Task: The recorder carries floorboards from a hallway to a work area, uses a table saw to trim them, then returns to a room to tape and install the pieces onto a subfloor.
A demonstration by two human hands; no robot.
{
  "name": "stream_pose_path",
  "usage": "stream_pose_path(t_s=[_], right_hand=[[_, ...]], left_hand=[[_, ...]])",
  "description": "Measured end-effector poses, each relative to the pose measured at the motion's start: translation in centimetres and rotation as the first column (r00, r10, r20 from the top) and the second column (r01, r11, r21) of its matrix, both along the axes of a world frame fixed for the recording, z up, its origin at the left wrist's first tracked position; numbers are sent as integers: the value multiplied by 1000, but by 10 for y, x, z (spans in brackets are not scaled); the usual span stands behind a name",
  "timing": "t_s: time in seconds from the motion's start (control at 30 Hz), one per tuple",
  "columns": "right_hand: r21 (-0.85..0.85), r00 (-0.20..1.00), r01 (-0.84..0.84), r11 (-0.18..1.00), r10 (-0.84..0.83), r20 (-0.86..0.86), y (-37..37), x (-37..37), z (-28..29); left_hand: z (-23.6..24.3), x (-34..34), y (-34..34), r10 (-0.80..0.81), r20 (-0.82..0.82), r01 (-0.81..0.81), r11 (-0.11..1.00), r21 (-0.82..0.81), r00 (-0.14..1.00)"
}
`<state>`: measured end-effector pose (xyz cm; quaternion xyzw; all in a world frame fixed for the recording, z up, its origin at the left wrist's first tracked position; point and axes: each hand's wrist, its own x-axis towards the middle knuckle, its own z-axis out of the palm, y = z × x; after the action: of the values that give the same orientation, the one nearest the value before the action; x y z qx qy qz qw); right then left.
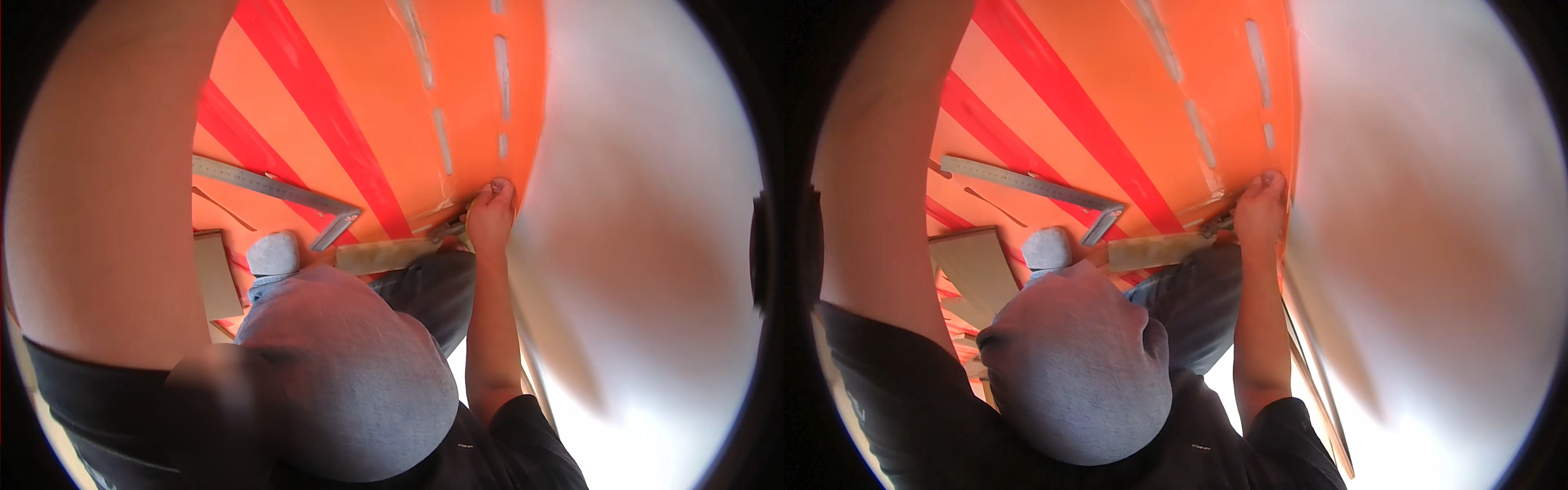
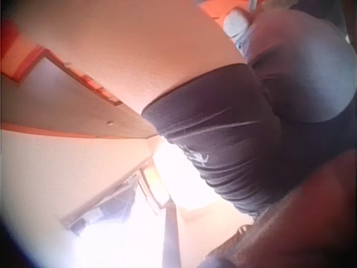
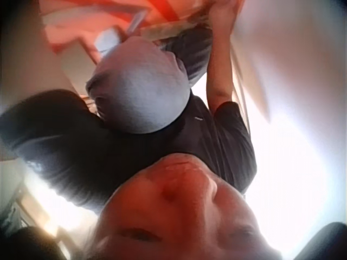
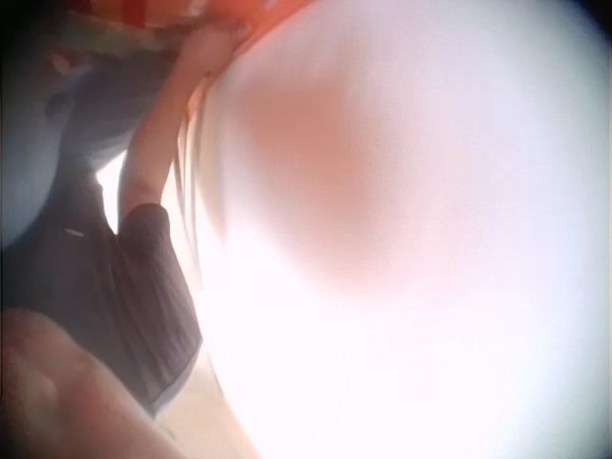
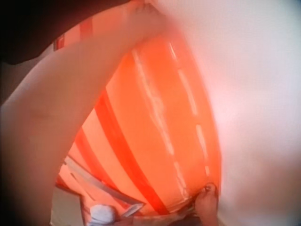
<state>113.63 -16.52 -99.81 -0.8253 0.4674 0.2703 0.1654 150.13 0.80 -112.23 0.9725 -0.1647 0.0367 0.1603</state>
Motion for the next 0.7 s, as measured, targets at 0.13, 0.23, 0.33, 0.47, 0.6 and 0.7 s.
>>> stream_pose_path(t_s=[0.13,0.23,0.33,0.47,0.6,0.7], right_hand=[[34,999,49,998,-48,-22,3,4,1],[46,999,38,998,-38,-5,6,0,-1],[-37,998,37,999,-39,-46,-11,-12,-3],[14,994,64,998,-63,-86,-7,-8,-3],[30,989,118,993,-114,-92,3,2,14],[8,979,-169,986,169,-114,-43,-39,-30]], left_hand=[[13,-15,-3,-3,54,2,1000,20,999],[26,-27,7,9,92,-14,999,51,996],[66,-89,-30,-111,-71,116,991,72,991],[57,-198,-70,-171,-160,192,973,126,972],[80,-261,-88,-339,-380,408,905,118,861],[75,-291,-103,-420,-389,496,861,114,820]])
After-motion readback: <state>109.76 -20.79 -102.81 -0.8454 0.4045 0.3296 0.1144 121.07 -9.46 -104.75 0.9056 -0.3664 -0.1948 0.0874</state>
